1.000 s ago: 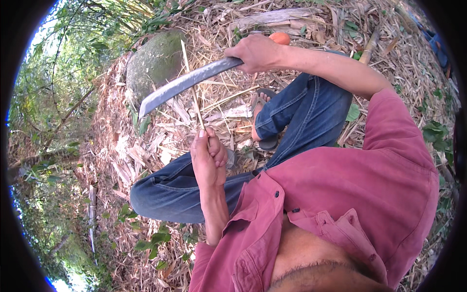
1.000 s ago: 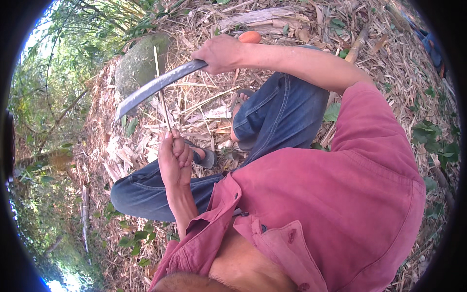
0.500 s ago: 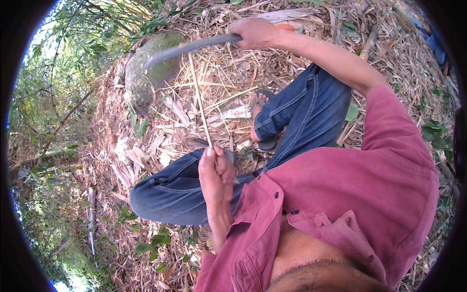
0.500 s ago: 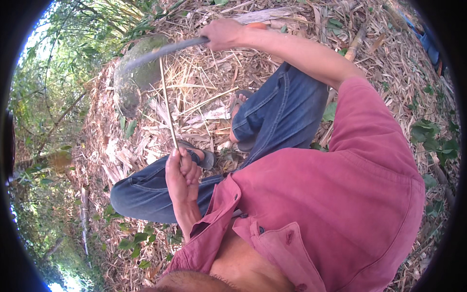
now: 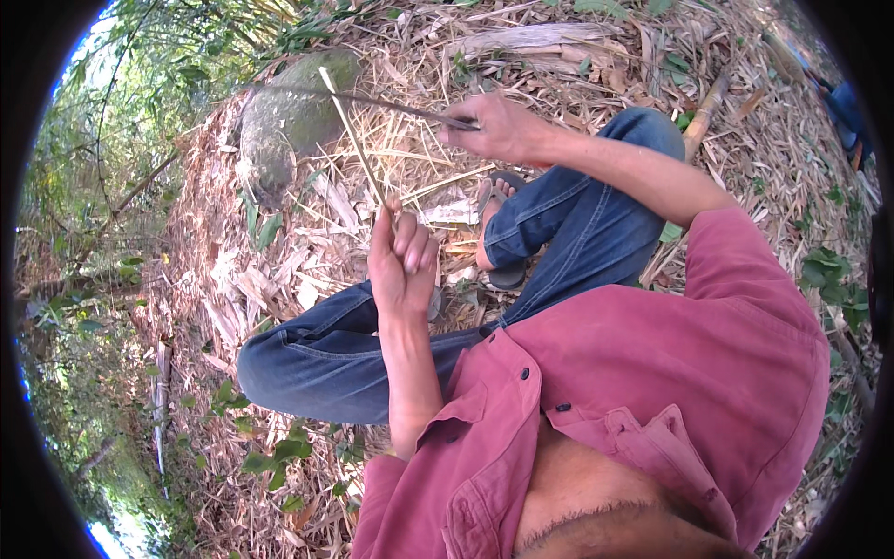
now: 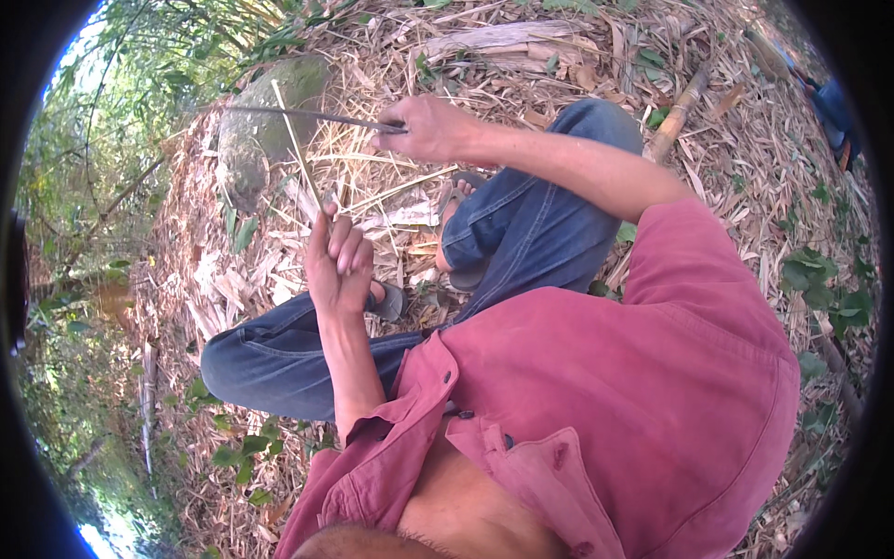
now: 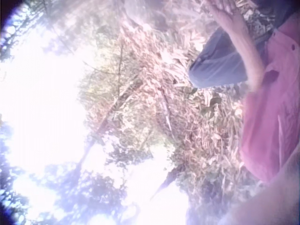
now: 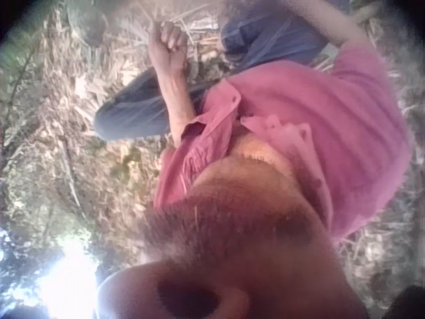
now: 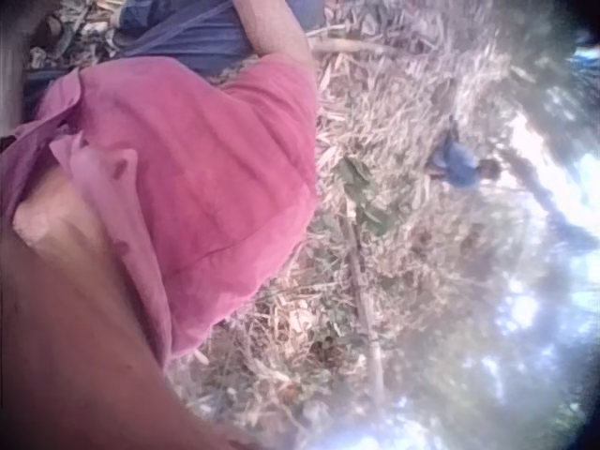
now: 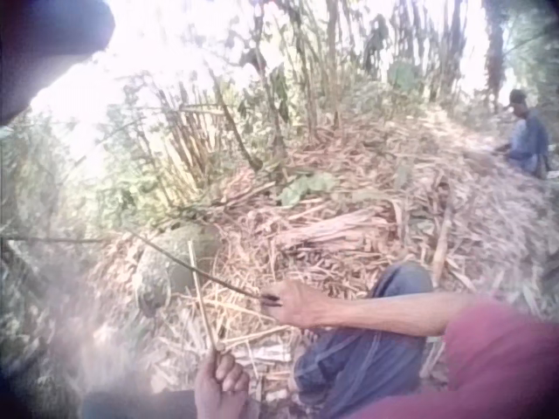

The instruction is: The person sits on the ground in a bamboo grove and uses a machete to shave a thin bamboo stick. They hold the stick in their left hand and repeatedly draw the blade down its length to smooth the surface, occasionally adjusting their grip.

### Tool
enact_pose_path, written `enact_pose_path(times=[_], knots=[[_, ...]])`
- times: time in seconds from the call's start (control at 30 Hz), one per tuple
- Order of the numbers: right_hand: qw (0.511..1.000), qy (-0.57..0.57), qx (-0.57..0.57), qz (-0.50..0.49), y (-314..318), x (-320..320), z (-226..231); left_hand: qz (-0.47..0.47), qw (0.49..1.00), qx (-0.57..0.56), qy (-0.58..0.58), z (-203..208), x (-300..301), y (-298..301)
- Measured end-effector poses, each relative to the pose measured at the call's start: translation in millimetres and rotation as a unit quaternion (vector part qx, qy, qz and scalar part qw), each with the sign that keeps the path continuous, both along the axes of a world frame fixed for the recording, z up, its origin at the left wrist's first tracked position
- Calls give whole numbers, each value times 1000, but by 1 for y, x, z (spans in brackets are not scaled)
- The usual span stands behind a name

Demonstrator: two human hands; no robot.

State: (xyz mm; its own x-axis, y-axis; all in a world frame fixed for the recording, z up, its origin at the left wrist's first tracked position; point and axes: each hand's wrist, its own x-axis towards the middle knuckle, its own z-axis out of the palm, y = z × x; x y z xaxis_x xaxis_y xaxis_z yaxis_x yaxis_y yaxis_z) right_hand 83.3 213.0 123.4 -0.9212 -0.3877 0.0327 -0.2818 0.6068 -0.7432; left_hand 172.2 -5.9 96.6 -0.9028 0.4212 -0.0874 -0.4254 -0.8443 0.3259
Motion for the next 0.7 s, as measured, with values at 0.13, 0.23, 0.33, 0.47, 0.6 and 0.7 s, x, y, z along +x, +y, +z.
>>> enact_pose_path(times=[0.13,0.23,0.33,0.47,0.6,0.7], knots=[[976,-115,-181,-28,-16,29,2,66,994,-88,2,-23,-23,10],[971,-111,-208,-40,-16,44,-1,138,972,-188,-36,-15,-36,26],[975,-103,-191,-45,-16,51,-7,152,970,-189,-15,-14,-40,43],[964,-116,-233,-59,-21,58,-11,165,968,-188,8,-18,-44,57],[966,-100,-231,-66,-16,53,-16,150,961,-228,35,-18,-45,59],[975,-104,-188,-57,-2,39,-13,117,925,-359,28,-3,-36,52]])
